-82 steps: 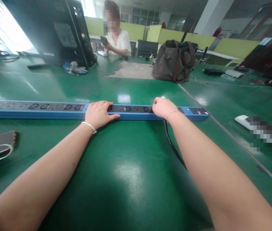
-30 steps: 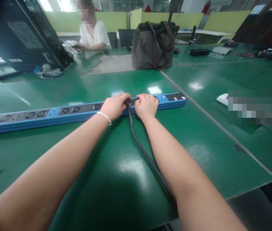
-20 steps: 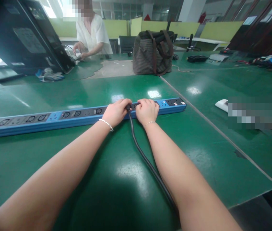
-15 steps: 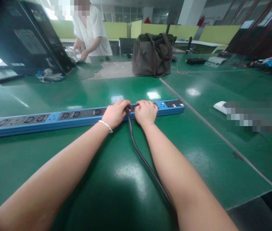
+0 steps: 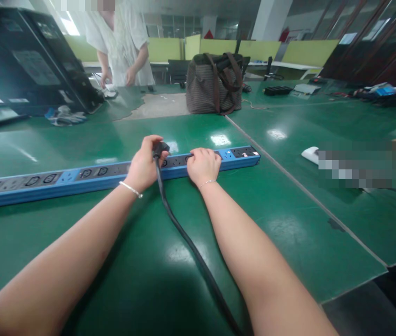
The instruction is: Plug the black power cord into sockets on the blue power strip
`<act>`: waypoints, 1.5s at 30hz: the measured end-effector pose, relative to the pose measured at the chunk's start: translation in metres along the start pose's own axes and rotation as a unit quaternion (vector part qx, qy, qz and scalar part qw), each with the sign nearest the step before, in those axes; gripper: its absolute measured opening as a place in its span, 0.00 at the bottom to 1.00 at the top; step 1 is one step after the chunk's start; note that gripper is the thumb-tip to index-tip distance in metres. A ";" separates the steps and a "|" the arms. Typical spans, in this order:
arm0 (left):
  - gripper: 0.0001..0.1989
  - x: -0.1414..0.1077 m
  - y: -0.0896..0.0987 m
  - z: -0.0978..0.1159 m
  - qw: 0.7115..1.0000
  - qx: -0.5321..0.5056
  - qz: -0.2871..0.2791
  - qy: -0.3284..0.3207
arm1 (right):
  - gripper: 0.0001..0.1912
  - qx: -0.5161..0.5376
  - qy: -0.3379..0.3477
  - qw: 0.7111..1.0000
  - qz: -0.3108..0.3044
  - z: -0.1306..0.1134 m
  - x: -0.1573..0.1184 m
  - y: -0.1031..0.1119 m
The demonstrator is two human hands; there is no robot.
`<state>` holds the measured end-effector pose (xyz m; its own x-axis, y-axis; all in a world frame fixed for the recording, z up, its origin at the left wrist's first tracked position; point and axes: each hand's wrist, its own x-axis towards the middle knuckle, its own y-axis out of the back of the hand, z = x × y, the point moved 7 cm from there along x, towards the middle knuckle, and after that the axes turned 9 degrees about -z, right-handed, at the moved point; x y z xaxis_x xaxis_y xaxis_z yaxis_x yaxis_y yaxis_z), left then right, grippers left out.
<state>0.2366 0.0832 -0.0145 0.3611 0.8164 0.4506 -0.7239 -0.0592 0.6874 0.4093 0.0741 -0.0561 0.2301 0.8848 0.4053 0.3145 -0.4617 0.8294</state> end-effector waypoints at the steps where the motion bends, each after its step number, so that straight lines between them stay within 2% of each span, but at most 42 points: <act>1: 0.19 -0.004 0.012 -0.007 1.000 0.016 0.002 0.010 | 0.17 0.001 0.001 1.000 0.001 0.000 0.000 0.000; 4: 0.19 -0.015 0.054 -0.032 0.997 0.052 0.029 0.041 | 0.17 0.007 0.005 1.000 0.007 0.000 0.000 0.000; 7: 0.19 -0.027 0.090 -0.063 0.991 0.077 0.033 0.103 | 0.17 0.011 0.007 1.000 0.015 -0.001 -0.001 0.001; 9: 0.20 -0.033 0.104 -0.079 0.986 0.086 0.011 0.139 | 0.17 0.012 0.009 1.000 0.018 -0.001 -0.001 0.001; 11: 0.21 -0.037 0.110 -0.087 0.984 0.092 -0.011 0.154 | 0.17 0.012 0.009 1.000 0.020 0.000 -0.001 0.002; 17: 0.23 -0.038 0.099 -0.092 0.985 0.094 -0.058 0.130 | 0.16 0.012 0.011 1.000 0.025 0.002 -0.001 0.003; 23: 0.25 -0.040 0.093 -0.099 0.982 0.102 -0.079 0.136 | 0.16 0.013 0.014 1.000 0.025 0.000 -0.002 0.003; 31: 0.24 -0.042 0.093 -0.089 0.969 0.178 -0.099 0.138 | 0.16 0.014 0.011 1.000 0.020 0.000 -0.001 0.002; 40: 0.23 -0.046 0.091 -0.084 0.966 0.199 -0.097 0.132 | 0.17 0.022 0.012 1.000 0.017 0.000 -0.001 0.002; 45: 0.22 -0.044 0.087 -0.077 0.955 0.244 -0.113 0.127 | 0.16 0.013 0.010 1.000 0.013 0.000 0.000 0.002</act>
<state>0.1127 0.0864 -0.0181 0.2765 0.9495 0.1481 -0.2617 -0.0739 0.9623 0.4097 0.0729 -0.0543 0.2202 0.8738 0.4336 0.3319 -0.4851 0.8090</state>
